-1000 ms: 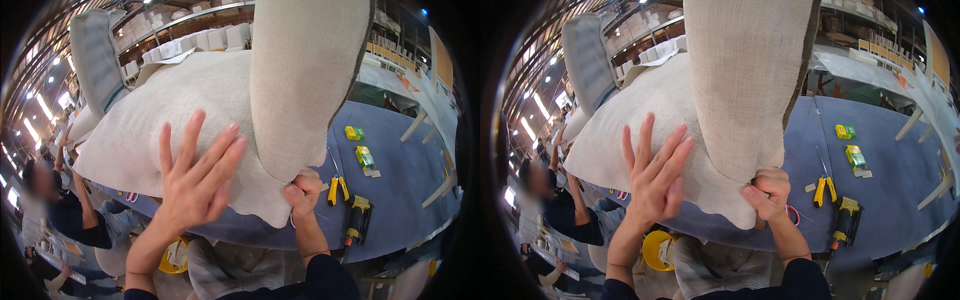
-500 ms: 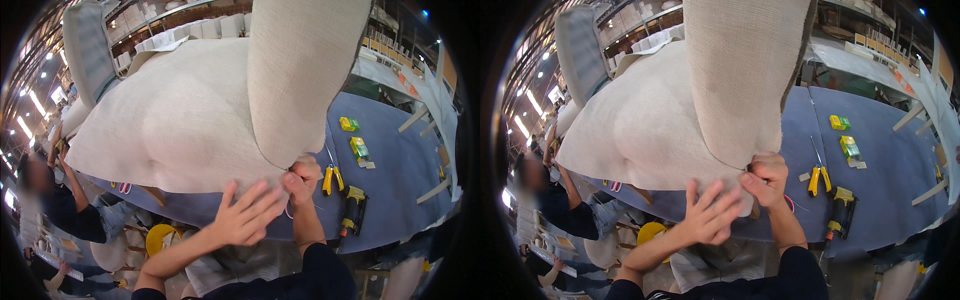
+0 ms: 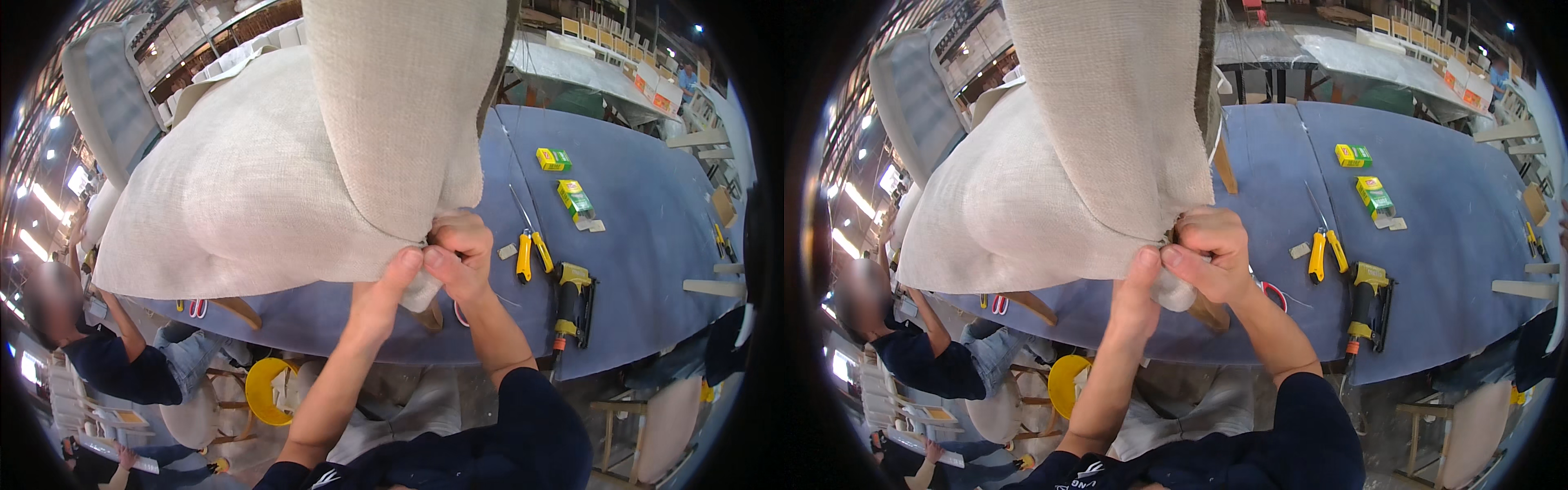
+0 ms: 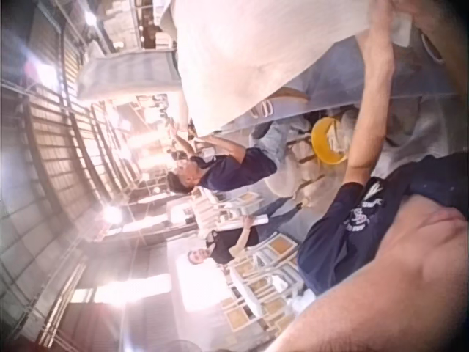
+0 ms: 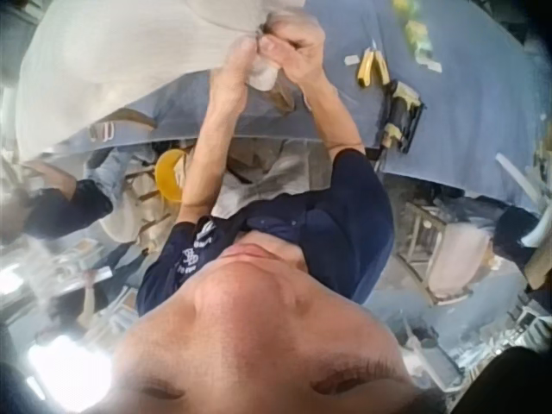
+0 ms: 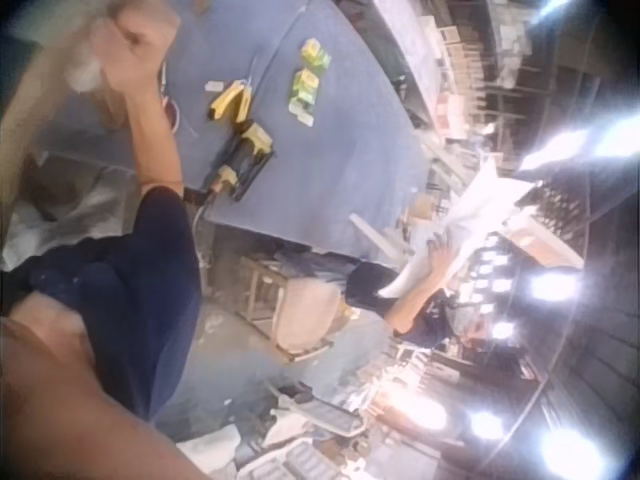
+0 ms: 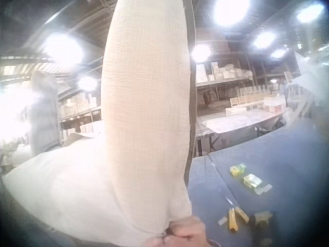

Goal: The person upholsters a wooden chair by stretching and securing a white fabric cover over the seat and backrest. They use a staple gun to attach the fabric to the underside of the chair frame, a utility knife to trim excess material, and scissors to refine the edges. The process involves repeated folding, pulling, and stapling to ensure a tight fit.

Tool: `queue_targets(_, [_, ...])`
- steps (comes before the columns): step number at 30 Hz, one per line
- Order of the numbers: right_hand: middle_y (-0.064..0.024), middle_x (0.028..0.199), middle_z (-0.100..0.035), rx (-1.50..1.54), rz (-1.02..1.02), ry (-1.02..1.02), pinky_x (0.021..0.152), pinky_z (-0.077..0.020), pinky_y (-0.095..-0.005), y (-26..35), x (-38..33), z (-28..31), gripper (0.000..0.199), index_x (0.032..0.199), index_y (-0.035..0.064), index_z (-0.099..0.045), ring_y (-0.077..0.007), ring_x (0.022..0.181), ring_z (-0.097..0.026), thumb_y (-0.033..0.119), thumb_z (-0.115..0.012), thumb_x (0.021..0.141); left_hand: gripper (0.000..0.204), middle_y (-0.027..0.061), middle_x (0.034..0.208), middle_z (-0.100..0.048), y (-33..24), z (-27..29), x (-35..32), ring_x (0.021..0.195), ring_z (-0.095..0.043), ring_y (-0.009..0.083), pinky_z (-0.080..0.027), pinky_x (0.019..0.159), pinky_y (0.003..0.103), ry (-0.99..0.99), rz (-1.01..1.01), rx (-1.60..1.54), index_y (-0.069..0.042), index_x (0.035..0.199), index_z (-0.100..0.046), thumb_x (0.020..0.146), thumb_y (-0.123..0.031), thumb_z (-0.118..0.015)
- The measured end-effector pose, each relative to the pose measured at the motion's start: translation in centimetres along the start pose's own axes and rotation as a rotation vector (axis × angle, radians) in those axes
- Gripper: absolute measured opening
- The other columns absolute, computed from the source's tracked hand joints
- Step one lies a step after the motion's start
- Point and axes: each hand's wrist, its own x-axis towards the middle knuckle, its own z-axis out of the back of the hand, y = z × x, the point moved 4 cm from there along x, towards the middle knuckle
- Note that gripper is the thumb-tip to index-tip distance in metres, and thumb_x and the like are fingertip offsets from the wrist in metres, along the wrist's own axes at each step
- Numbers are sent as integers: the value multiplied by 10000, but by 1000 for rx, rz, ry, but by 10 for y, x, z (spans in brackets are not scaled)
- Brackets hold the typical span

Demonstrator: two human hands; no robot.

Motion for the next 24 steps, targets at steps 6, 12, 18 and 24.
queue_targets(6, [-58, 548, -406, -33, 77, 32, 521, -291, -377, 0, 1, -1, 425, 604, 43, -434, -235, 514, -396, 151, -709, 909, 528, 80, 1255, -626, -19, -1, 1, 1171, -582, 184, -451, 1030, 351, 101, 171, 3, -5, 1334, -607, 947, -328, -766])
queue_targets(12, [-57, 618, -474, -124, 14, 64, 626, -344, -380, 1, -3, 3, 355, 682, 32, -513, -228, 621, -459, 199, -647, 966, 456, 75, 1246, -651, -26, -11, 7, 1196, -580, 165, -451, 1035, 346, 144, 162, 64, -6, 1303, -642, 981, -317, -730])
queue_targets(18, [-67, 811, -568, -448, -267, 141, 788, -359, -374, 27, -17, 10, 263, 887, 17, -582, -225, 776, -529, 246, -611, 1012, 574, 111, 1338, -633, -33, -21, 6, 1275, -557, 199, -427, 1090, 363, 184, 157, 59, 14, 1354, -619, 972, -398, -737])
queue_targets(24, [-113, 957, -644, -1041, -590, -87, 886, -465, -451, 73, -72, 45, 297, 1124, 36, -628, -311, 944, -628, 279, -698, 968, 728, 161, 1442, -587, -39, -10, 1, 1382, -500, 245, -363, 1171, 382, 149, 209, 124, 21, 1414, -593, 926, -492, -764])
